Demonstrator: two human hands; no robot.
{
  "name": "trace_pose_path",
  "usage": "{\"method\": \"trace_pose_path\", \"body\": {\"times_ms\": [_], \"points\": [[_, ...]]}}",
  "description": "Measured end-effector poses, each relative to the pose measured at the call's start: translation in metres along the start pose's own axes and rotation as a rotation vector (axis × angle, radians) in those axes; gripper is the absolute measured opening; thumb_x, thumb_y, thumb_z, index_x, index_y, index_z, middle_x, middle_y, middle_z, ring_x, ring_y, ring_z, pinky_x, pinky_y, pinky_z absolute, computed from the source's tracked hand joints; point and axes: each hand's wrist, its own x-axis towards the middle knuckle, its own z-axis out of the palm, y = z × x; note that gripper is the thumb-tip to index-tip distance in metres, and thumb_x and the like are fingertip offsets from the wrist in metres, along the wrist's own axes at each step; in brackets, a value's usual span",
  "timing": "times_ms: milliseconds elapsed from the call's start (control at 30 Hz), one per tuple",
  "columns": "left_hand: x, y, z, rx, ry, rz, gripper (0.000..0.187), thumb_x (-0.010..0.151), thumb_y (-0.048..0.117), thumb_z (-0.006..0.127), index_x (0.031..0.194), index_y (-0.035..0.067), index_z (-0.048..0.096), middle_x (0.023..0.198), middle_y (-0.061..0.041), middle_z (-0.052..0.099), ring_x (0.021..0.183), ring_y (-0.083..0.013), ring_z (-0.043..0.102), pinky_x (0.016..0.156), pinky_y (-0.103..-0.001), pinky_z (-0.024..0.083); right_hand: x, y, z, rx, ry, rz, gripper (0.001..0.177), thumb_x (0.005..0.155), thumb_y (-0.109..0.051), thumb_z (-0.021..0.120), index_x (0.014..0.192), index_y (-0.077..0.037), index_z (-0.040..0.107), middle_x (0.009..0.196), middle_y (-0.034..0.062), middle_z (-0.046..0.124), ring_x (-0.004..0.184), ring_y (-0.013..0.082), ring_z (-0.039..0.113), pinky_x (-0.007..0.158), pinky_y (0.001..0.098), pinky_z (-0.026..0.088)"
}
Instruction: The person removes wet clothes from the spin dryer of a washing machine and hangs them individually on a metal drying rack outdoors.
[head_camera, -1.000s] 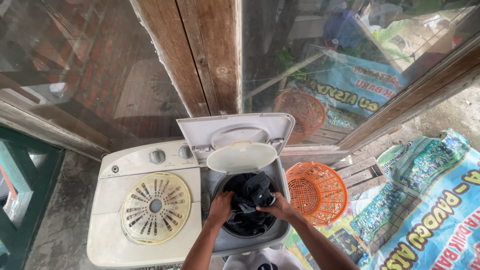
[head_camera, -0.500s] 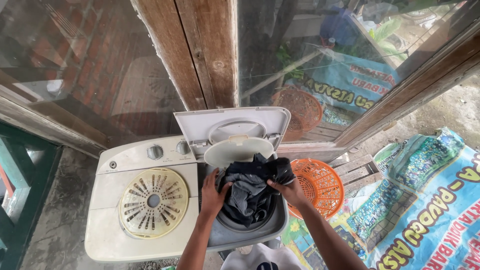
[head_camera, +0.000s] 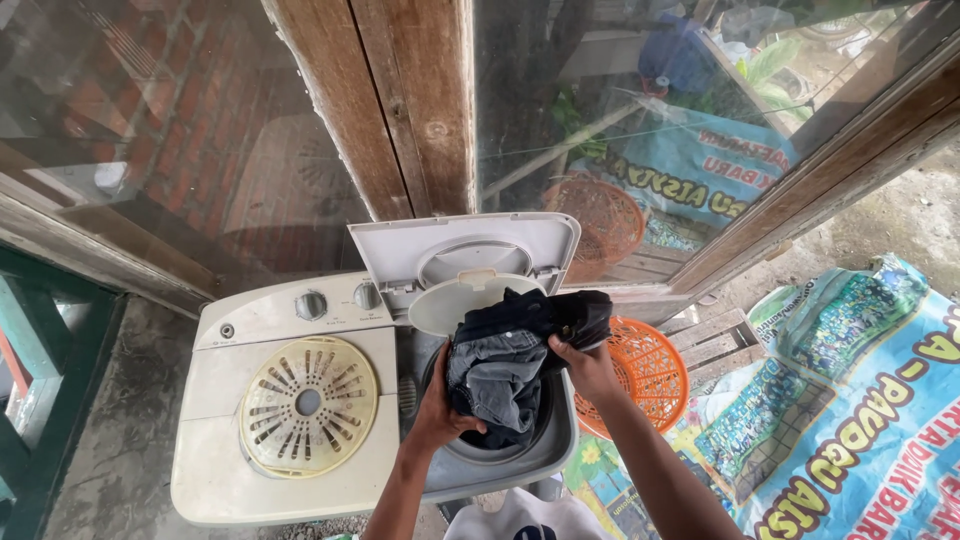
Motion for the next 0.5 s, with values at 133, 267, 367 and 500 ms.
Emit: {"method": "trace_pose_path", "body": {"times_ms": [133, 267, 367, 500], "points": [[0.011, 0.025, -0.003, 0.037, 0.008, -0.052, 0.156, 0.043, 0.082, 0.079, 0.162, 0.009, 0.009, 0.167, -0.022, 0.029, 0.153, -0.0411, 0.032, 0.120, -0.056, 0.032, 0.002, 0.015, -0.017, 0.146, 0.116, 0.152, 0.023, 0.091, -0.006, 0.073, 0.112, 0.000, 0.068, 0.107, 0.0094, 0.072, 0.104, 0.0215, 0.067, 0.093, 0.0389, 0.054], [0.019, 0.034, -0.003, -0.040, 0.104, 0.048, 0.151, 0.049, 0.068, 0.089, 0.162, 0.008, 0.010, 0.160, -0.024, 0.040, 0.147, -0.0398, 0.043, 0.117, -0.054, 0.040, 0.004, 0.007, -0.015, 0.317, 0.101, 0.067, 0.036, 0.090, -0.006, 0.073, 0.124, -0.001, 0.064, 0.116, 0.0132, 0.072, 0.110, 0.0285, 0.068, 0.095, 0.0452, 0.056], [0.023, 0.034, -0.004, -0.116, 0.115, 0.108, 0.148, 0.054, 0.072, 0.083, 0.163, 0.008, 0.006, 0.158, -0.026, 0.041, 0.146, -0.0393, 0.046, 0.118, -0.053, 0.040, 0.008, -0.003, -0.011, 0.332, 0.160, 0.052, 0.037, 0.090, -0.004, 0.071, 0.126, 0.000, 0.063, 0.119, 0.0146, 0.071, 0.113, 0.0295, 0.067, 0.098, 0.0458, 0.056], [0.016, 0.018, 0.002, -0.080, 0.057, 0.003, 0.160, 0.043, 0.081, 0.079, 0.163, 0.006, 0.004, 0.167, -0.024, 0.024, 0.155, -0.0391, 0.028, 0.123, -0.054, 0.028, 0.010, -0.047, 0.007, 0.290, 0.393, 0.074, 0.033, 0.089, -0.006, 0.071, 0.121, -0.001, 0.064, 0.114, 0.0121, 0.072, 0.103, 0.0289, 0.071, 0.085, 0.0459, 0.061]]}}
